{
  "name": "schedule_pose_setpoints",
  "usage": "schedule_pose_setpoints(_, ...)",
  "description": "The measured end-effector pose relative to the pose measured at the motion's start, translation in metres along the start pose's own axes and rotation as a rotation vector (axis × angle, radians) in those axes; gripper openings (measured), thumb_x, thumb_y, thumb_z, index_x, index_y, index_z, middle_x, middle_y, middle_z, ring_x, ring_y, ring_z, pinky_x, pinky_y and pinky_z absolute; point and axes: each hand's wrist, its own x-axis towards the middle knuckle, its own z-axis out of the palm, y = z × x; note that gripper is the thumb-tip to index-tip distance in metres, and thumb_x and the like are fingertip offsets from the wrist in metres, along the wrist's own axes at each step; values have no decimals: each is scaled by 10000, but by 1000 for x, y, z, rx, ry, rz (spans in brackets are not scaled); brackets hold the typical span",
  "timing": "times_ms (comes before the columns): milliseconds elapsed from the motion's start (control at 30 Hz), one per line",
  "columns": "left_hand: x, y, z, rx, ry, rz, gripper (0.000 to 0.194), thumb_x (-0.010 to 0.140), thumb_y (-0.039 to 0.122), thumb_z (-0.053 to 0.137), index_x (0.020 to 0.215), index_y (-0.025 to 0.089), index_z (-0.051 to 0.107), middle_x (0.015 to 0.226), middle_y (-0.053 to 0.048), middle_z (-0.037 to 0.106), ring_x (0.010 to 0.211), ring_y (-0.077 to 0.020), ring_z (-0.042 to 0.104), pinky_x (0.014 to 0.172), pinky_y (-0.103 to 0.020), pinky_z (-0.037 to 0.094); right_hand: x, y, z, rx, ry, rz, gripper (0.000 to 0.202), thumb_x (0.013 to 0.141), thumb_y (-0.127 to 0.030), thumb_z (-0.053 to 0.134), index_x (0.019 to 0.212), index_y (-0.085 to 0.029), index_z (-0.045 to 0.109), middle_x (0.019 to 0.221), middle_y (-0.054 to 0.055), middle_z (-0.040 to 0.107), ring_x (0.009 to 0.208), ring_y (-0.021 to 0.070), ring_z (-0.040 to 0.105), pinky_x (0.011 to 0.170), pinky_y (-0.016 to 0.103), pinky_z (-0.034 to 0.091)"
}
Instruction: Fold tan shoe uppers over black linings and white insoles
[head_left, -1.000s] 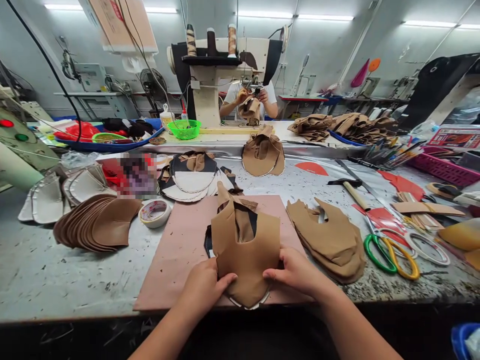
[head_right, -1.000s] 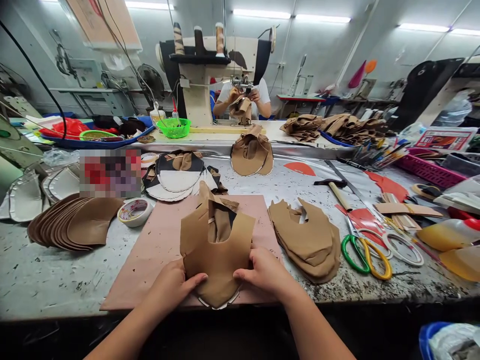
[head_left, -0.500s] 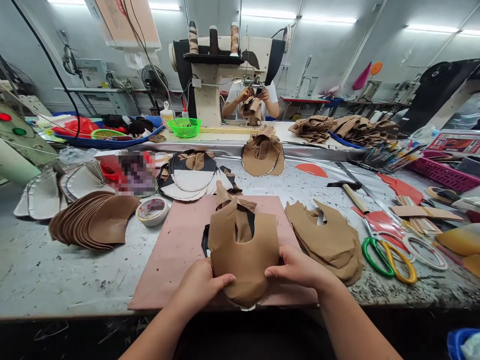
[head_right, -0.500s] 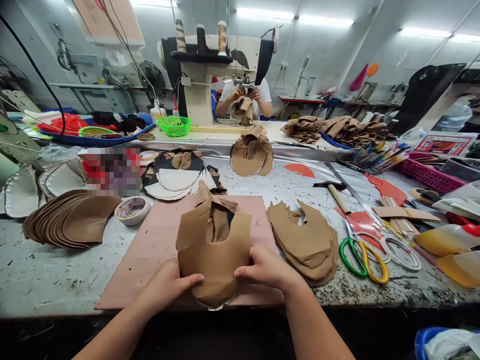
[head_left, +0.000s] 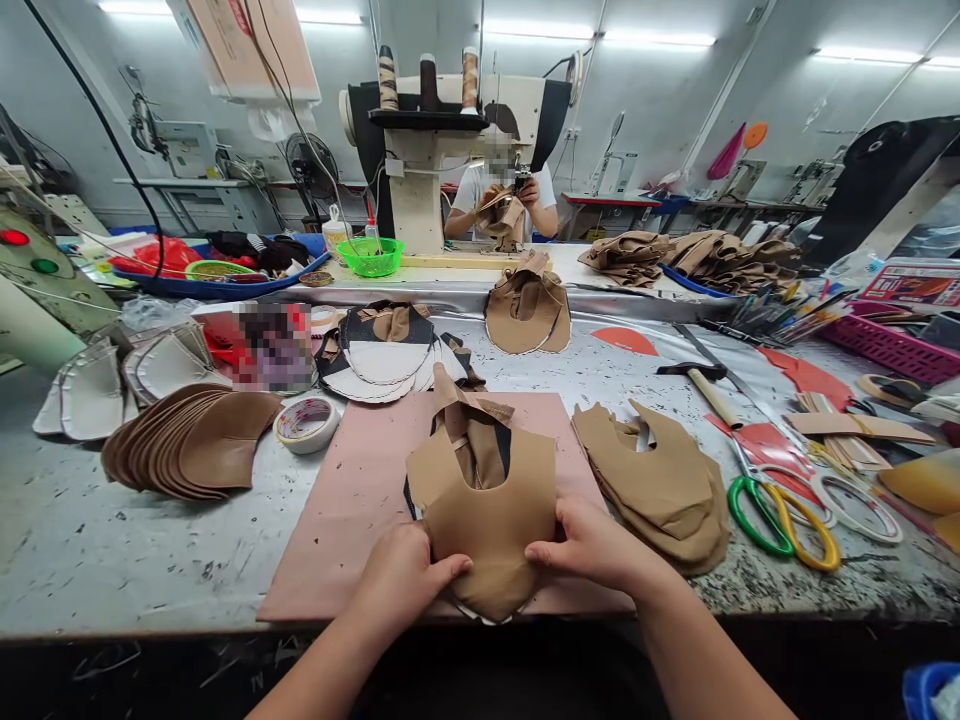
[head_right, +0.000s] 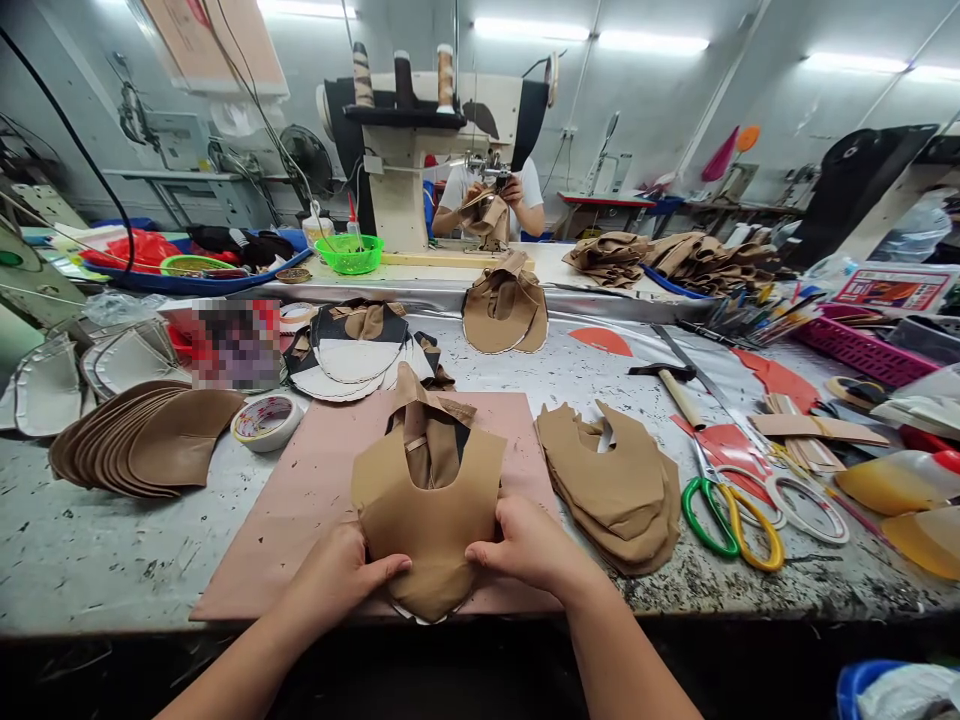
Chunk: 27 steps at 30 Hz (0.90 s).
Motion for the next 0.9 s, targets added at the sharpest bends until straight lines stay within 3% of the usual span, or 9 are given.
schedule_pose_setpoints(100,0,1,2,75,25,6,314,757,421,561,695,135,674,636,-64,654,570,-213,589,496,-280,336,1,2,2,17,-29,-41,200,691,-236,616,870,-179,684,931,36,701,830,227,619,649,252,474)
schedule_pose_setpoints(300,0,0,3,65,78,41,250,770,383,572,773,159,681,600,-32,632,584,-207,594,501,-275,335,2,-1,5,-26,35,-37,199,674,-213,610,857,-174,678,904,42,695,808,212,609,626,242,447)
schedule_pose_setpoints(467,1,1,4,90,119,62,213,775,364,585,752,171,672,582,-25,632,593,-211,608,507,-271,361,3,-4,6,-135,54,27,122,679,-248,609,751,-164,661,778,36,683,706,188,595,538,230,389)
schedule_pose_setpoints(600,1,-6,11,156,192,141,166,788,337,591,765,184,653,655,-34,658,630,-220,630,564,-279,415,3,-5,7,-171,59,-2,130,688,-243,607,780,-176,669,860,39,682,737,180,594,570,229,390)
schedule_pose_setpoints(667,-2,-14,14,230,318,183,151,766,327,630,800,179,624,699,-37,657,643,-222,632,560,-279,427,4,-6,8,-206,66,-4,113,690,-236,605,763,-174,666,880,47,678,735,176,592,569,228,384)
schedule_pose_setpoints(800,-13,-24,16,378,830,390,156,829,269,580,709,195,513,601,4,571,524,-179,565,493,-269,401,4,-7,9,-293,91,-3,97,689,-235,609,738,-168,660,851,53,671,708,170,585,563,237,360)
schedule_pose_setpoints(867,-20,-21,19,360,908,643,148,880,199,499,734,194,520,647,-9,610,623,-178,601,617,-278,442,5,-8,9,-310,95,-17,104,690,-234,608,748,-167,662,865,57,669,718,176,587,577,244,361)
schedule_pose_setpoints(900,-22,-17,22,367,844,784,108,896,209,481,825,180,557,756,-32,663,755,-189,629,730,-293,450,5,-9,9,-308,97,-23,111,690,-230,606,761,-168,664,882,61,669,733,182,590,589,247,367)
